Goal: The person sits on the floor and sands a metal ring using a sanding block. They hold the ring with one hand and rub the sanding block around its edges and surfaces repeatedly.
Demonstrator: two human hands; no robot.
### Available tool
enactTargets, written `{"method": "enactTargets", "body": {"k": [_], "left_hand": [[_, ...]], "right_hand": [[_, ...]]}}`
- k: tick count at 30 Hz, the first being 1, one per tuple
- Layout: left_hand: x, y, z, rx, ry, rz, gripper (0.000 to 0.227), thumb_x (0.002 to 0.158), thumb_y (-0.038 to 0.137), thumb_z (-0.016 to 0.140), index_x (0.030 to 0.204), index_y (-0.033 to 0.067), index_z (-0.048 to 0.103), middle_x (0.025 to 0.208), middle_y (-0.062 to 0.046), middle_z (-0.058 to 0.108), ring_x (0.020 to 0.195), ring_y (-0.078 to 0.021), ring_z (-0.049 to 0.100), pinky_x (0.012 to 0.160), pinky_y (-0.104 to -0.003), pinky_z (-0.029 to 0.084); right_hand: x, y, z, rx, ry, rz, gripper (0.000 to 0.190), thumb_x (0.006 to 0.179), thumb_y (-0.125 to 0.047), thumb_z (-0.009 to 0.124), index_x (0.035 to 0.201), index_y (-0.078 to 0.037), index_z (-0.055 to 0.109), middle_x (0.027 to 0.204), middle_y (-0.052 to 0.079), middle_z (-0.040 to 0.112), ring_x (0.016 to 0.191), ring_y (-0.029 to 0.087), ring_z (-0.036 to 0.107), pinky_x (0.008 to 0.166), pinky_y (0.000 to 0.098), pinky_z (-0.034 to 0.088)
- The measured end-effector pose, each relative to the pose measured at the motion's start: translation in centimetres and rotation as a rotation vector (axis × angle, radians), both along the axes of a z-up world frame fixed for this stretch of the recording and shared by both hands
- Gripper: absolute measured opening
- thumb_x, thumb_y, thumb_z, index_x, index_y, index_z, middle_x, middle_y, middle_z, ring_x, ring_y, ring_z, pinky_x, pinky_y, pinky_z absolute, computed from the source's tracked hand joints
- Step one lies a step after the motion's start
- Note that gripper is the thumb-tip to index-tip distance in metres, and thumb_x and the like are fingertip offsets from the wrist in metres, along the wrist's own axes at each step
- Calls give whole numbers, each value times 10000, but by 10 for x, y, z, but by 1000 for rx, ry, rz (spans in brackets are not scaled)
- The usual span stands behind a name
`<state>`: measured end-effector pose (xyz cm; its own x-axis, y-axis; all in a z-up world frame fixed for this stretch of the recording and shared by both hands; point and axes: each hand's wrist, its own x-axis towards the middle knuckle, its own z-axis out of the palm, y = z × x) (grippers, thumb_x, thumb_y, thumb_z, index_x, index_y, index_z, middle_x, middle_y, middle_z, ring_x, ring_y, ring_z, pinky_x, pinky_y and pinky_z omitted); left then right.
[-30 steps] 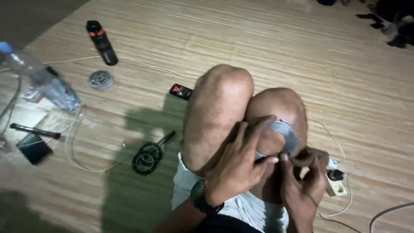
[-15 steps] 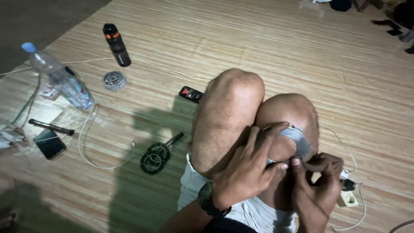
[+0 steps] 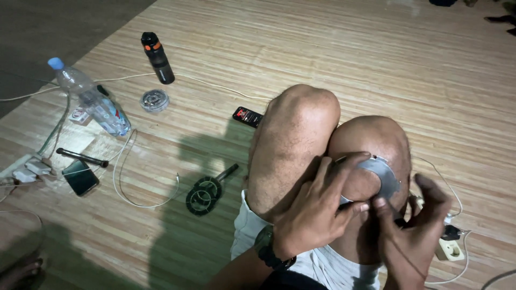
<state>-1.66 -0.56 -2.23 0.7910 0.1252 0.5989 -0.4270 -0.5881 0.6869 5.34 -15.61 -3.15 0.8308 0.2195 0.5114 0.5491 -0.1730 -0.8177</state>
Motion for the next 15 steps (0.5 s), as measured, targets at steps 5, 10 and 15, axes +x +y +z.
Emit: {"method": "enactTargets", "body": {"k": [5, 10, 15], "left_hand": [[-9, -2, 19, -27, 157, 53, 762, 952, 189, 670, 1577, 218, 236, 1286, -315, 488, 629, -363, 689, 584, -553, 646], [2, 1, 0, -45, 27, -16, 779, 961, 239, 653, 1588, 177, 195, 1397, -376, 547, 1157, -596, 627, 1104, -795, 352], [-6, 1, 11, 31, 177, 39, 781, 967, 223, 646, 1596, 210, 184, 1308, -340, 462, 716, -423, 715, 630, -570, 656]], "right_hand": [[8, 15, 29, 12, -87, -19, 567, 923, 50, 641, 1409, 86, 351, 1407, 288, 437, 1352, 404, 448, 1138, 572, 351], [2, 2, 9, -53, -43, 38, 655, 862, 77, 642, 1444, 82, 341, 1455, 269, 417, 1346, 371, 439, 1115, 479, 381], [-1, 5, 11, 4, -56, -2, 709, 861, 94, 662, 1461, 60, 285, 1474, 278, 364, 1401, 405, 394, 1135, 517, 350]]}}
